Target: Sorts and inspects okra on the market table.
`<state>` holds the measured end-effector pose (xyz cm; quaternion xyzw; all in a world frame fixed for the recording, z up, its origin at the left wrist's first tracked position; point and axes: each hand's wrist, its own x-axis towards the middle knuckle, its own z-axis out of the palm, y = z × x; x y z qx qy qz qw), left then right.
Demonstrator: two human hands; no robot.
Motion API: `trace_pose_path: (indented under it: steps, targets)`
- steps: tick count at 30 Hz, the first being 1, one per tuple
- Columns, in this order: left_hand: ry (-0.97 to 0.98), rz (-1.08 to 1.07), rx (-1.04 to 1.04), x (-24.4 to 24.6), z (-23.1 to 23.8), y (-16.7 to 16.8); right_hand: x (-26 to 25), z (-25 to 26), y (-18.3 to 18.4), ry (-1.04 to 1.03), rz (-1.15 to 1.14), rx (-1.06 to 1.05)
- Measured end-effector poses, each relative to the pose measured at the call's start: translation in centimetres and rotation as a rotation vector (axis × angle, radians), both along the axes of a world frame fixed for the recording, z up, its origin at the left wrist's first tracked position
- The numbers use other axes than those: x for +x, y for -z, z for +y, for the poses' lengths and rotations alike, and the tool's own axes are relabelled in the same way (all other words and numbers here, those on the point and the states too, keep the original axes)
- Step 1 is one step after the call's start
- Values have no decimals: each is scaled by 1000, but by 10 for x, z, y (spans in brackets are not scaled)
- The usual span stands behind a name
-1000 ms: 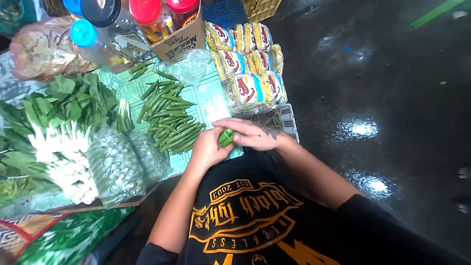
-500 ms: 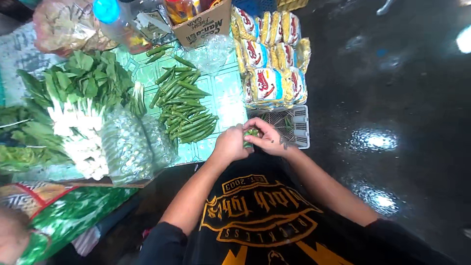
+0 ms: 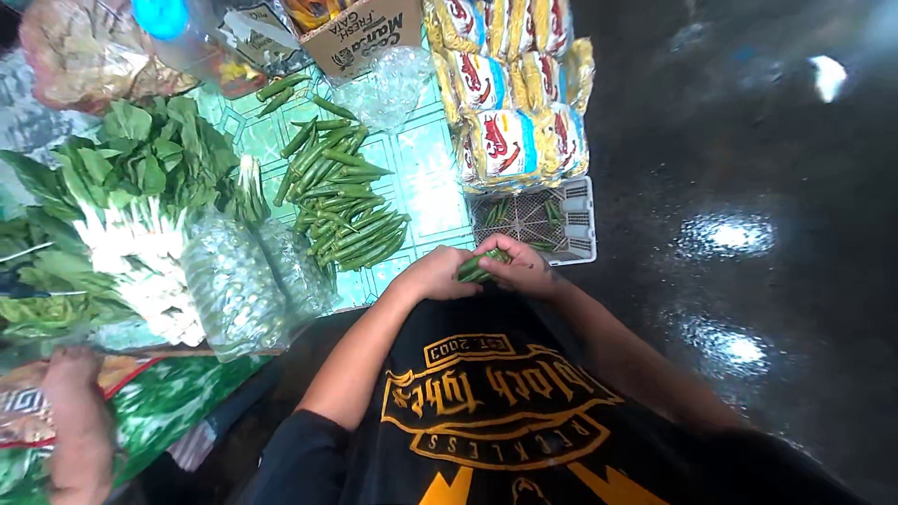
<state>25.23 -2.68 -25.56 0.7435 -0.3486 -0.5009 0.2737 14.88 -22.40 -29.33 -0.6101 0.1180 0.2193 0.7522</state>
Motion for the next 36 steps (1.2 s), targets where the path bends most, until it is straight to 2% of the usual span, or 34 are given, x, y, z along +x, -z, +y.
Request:
trace_pose_path:
  steps: [2,4,6,8,10,12,15,18,20,23,25,28,31,33,36]
  targets:
    - [-54,-172,0,1,8,6,-8,-20,30,137,126,9]
    - [-216,-451,47,3,28,11,-25,-46,78,367,270,-15]
    - [-405,-723,143,4,57,11,-44,-70,129,571,472,-137]
    - [-557,-905,255,6,88,11,-54,-89,168,677,658,-294]
    - [-652,-1002,394,2,116,10,-59,-99,189,676,781,-442]
    - [-655,-1012,538,5,135,10,-47,-101,187,645,843,-580]
    - [-607,-940,571,15,147,14,-13,-95,159,526,817,-644]
    - [-697,-833,524,20,150,13,18,-70,119,314,460,-852]
    - [-763,-774,472,19,153,12,41,-34,73,227,165,-916]
    - [-939,-662,270,12,153,9,72,28,16,156,-279,-782]
    - [-1152,-553,71,7,150,2,96,60,7,37,-466,-690]
    - [-1517,-225,-462,3,147,-22,138,89,12,-86,-496,-649]
    - [-1638,108,-1008,4,153,-41,185,110,14,-96,-451,-778]
    - [-1647,228,-1169,4,156,-47,214,120,11,-183,-397,-911]
    - [-1633,312,-1187,-1,155,-42,236,128,18,-326,-391,-1051]
